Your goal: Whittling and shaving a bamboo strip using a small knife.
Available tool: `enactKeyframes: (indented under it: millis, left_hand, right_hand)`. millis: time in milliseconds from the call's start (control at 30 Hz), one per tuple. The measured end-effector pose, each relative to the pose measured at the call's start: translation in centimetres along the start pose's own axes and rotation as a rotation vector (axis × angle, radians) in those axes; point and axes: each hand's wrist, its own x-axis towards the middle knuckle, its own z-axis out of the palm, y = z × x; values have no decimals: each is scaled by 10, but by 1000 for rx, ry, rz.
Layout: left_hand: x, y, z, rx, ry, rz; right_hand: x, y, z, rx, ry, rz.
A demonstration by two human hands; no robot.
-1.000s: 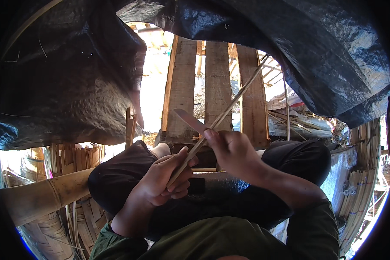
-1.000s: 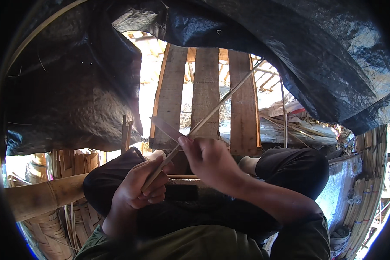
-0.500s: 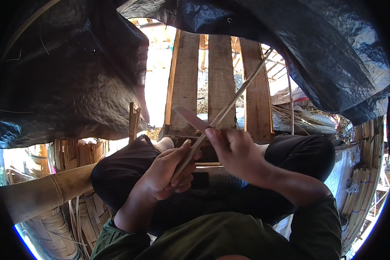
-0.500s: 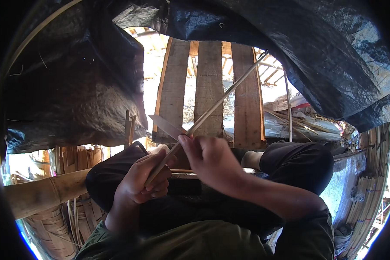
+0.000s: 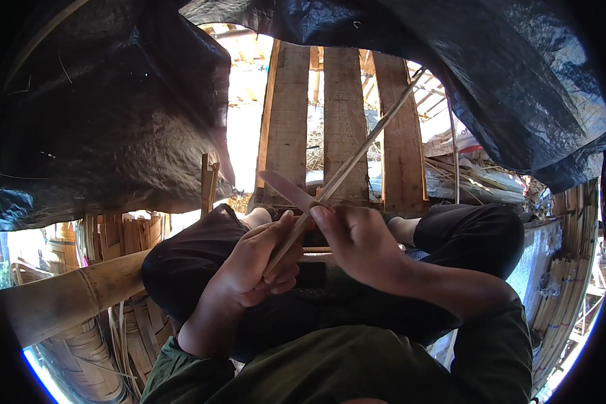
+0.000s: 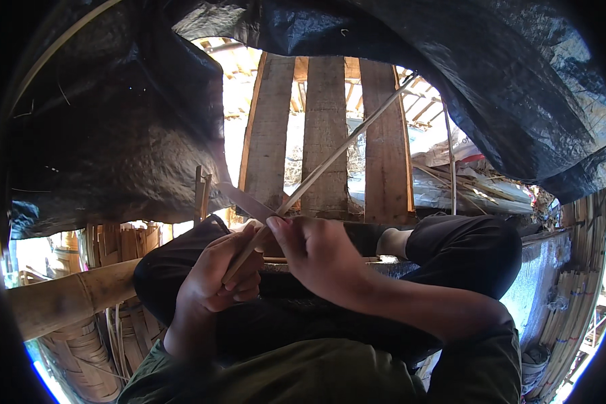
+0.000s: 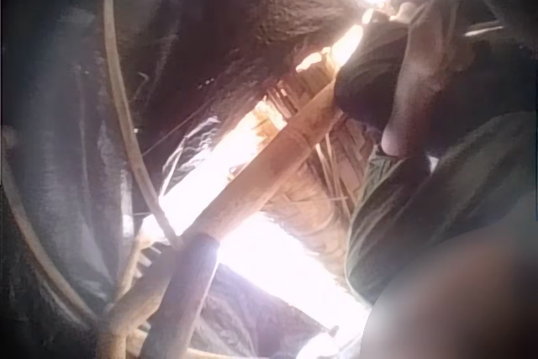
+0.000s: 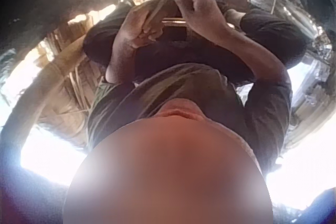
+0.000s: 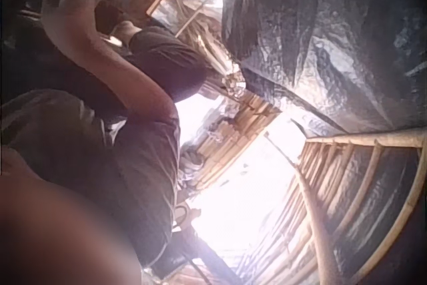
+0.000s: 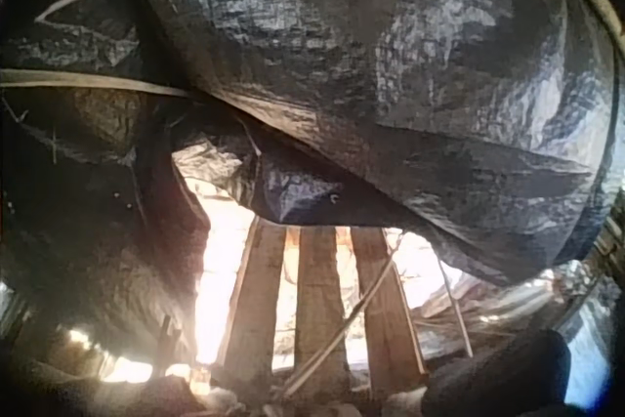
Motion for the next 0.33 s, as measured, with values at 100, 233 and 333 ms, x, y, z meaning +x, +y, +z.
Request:
enactKeyframes:
  millis: [100,233,333]
  left_hand:
    - [-2,-2,-8,-55,-64,19]
    - [2,0,-10,4,-102,20]
    - [1,-2,-9,-16,-71,10]
  right_hand:
    - [21,-12,-29,-68,-114,445]
    - [0,-3,-6,-69,-21,77]
    - [21,3,-32,-179,-118,254]
